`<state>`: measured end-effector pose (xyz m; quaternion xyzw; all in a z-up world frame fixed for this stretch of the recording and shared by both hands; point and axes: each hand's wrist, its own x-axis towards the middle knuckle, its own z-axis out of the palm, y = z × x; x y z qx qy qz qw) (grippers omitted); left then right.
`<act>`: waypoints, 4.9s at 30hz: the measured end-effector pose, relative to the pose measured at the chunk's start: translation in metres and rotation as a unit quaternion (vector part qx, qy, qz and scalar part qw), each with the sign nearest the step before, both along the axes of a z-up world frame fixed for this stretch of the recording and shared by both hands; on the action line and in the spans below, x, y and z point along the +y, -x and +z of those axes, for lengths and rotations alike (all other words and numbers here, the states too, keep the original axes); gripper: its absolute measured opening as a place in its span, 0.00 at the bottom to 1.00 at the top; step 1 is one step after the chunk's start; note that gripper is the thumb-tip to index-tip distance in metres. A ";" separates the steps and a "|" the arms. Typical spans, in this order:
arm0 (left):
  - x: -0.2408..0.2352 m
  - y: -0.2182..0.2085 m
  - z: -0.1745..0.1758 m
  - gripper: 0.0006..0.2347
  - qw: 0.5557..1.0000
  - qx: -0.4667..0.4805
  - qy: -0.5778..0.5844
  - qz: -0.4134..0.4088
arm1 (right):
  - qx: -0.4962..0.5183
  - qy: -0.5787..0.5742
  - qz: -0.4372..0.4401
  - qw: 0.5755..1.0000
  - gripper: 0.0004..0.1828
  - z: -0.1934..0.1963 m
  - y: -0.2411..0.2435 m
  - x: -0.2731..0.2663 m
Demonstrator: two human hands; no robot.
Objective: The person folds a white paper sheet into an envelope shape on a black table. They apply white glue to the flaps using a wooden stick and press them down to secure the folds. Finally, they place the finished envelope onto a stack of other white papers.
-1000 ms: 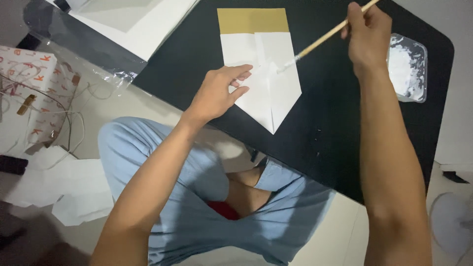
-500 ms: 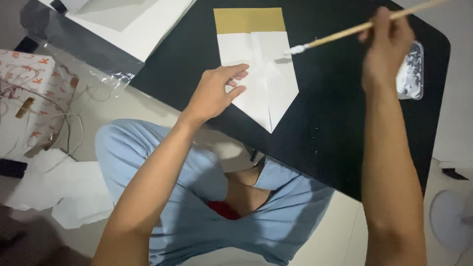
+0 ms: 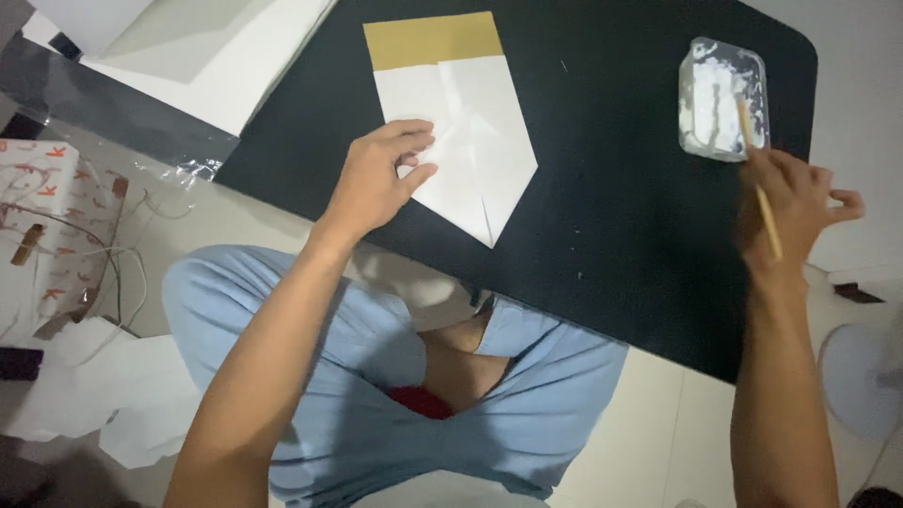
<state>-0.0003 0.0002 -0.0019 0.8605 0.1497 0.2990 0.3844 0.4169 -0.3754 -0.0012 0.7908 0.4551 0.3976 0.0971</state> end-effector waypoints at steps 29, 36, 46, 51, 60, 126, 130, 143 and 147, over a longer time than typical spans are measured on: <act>-0.010 0.005 0.025 0.12 0.997 0.032 0.075 0.007 | 0.493 -0.024 0.258 0.831 0.25 0.078 0.196 0.184; -0.009 0.004 0.030 0.12 0.995 0.038 0.092 0.006 | 0.576 0.020 0.286 0.765 0.27 0.039 0.168 0.221; -0.005 0.001 0.028 0.12 0.993 0.062 0.103 0.012 | 0.614 0.033 0.291 0.733 0.18 0.050 0.178 0.226; -0.010 0.002 0.033 0.10 0.992 0.098 0.080 0.020 | 0.603 0.046 0.313 0.733 0.16 0.043 0.173 0.224; -0.017 0.002 0.040 0.09 0.992 0.126 0.008 0.004 | 0.489 0.097 0.319 0.806 0.13 0.062 0.197 0.218; -0.039 0.024 0.041 0.20 0.915 0.269 -0.293 -0.061 | 0.291 0.145 0.230 0.917 0.29 0.090 0.230 0.150; -0.017 0.027 -0.005 0.20 0.906 0.149 -0.391 -0.059 | 0.353 0.076 0.192 0.912 0.39 0.129 0.193 0.075; -0.010 0.027 -0.011 0.09 0.932 0.049 -0.356 -0.057 | 0.462 -0.029 -0.051 0.885 0.47 0.073 0.088 -0.001; -0.013 0.034 -0.001 0.04 0.951 0.021 -0.300 -0.075 | 0.486 -0.022 -0.016 0.874 0.41 0.068 0.089 0.021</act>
